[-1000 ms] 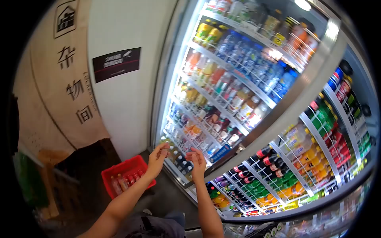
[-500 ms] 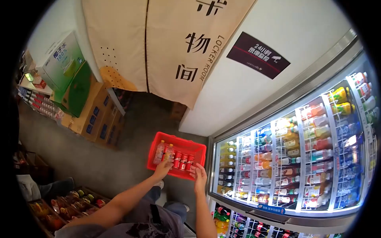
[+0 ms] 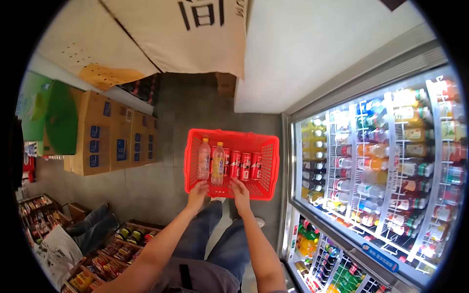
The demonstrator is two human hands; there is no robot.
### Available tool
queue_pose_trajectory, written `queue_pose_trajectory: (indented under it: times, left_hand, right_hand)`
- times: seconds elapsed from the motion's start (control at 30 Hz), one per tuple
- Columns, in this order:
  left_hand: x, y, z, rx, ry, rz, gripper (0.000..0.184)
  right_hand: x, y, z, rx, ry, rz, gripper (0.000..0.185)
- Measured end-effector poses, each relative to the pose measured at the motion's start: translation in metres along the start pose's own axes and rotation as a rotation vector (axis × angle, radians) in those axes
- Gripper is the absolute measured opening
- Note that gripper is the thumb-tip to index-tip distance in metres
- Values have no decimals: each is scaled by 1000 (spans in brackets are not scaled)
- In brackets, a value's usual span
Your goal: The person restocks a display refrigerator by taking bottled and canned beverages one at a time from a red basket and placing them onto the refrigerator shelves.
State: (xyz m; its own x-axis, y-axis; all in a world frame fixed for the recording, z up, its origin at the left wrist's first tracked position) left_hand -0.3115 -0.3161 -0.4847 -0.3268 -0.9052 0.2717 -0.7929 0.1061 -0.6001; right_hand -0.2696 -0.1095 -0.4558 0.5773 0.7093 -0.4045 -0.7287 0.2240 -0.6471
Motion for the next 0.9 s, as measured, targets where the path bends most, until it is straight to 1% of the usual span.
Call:
queue_pose_trajectory:
  times: [0.03, 0.07, 0.13, 0.17, 0.2, 0.33, 0.37, 0.4, 0.47, 0.5, 0.53, 0.57, 0.6, 0.63, 0.67, 0.7, 0.77, 0.8, 0.87, 0.9]
  left_hand:
    - [-2, 15, 3, -40, 107, -40, 34]
    - [-3, 26, 0, -34, 164, -39, 34]
    - [-8, 48, 0, -36, 185, -22, 34]
    - [-10, 60, 2, -48, 195, -15, 35]
    - [-14, 72, 8, -36, 156, 5, 38]
    - [-30, 109, 27, -13, 89, 55, 43]
    - [-34, 114, 32, -7, 76, 51, 46]
    - [-37, 117, 41, 0, 63, 46, 50]
    - [-46, 127, 58, 22, 39, 55, 51]
    - [-49, 131, 67, 33, 12, 58, 52]
    - [-52, 133, 74, 39, 14, 59, 52]
    - [-55, 134, 73, 27, 19, 74, 52]
    - [-57, 133, 71, 15, 24, 90, 52]
    - [-58, 133, 69, 19, 26, 91, 52]
    - [-58, 133, 65, 25, 103, 107, 52]
    - [-57, 130, 56, 30, 179, 122, 52]
    - [-56, 116, 31, 59, 163, 134, 52]
    - [-56, 113, 24, 81, 145, 145, 52]
    - [-55, 114, 26, 63, 175, 156, 53]
    - [-54, 114, 28, 50, 200, 168, 54]
  right_hand:
    - [5, 13, -9, -7, 14, -14, 40]
    - [9, 28, -17, 10, 53, -14, 41]
    - [18, 50, -29, 13, 99, -26, 41]
    - [19, 59, -32, -3, 43, -24, 42]
    - [20, 67, -37, -23, -13, -23, 42]
    - [24, 100, -59, -17, -9, -5, 45]
    - [25, 106, -64, -29, -4, -12, 45]
    - [24, 110, -66, -3, -93, 9, 46]
    - [19, 120, -71, 23, -231, 26, 51]
    - [19, 123, -73, 15, -230, 23, 51]
    - [18, 124, -77, -67, -269, 40, 52]
    - [15, 126, -80, -148, -307, 57, 53]
    - [13, 128, -82, -152, -305, 55, 53]
    - [11, 129, -81, -122, -393, 11, 51]
    - [12, 131, -79, -91, -482, -33, 49]
    - [11, 133, -77, -94, -480, -33, 49]
    - [10, 136, -71, -67, -649, -41, 41]
    - [12, 135, -76, -65, -647, -41, 41]
    - [12, 131, -74, -20, -599, -138, 39]
    - [10, 128, -68, -15, -597, -140, 39]
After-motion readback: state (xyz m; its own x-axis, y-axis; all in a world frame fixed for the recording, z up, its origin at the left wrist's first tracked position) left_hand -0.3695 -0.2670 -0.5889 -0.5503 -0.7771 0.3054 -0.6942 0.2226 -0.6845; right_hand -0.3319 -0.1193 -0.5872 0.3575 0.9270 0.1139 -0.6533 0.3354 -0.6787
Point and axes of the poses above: each hand's wrist, its own y-axis towards the middle knuckle, its own x-axis out of the back of the hand, z = x × y, the point moved 5 cm from there along y, towards the middle knuckle, and after that the axes turned 12 degrees about y, right-handed, at the moved point
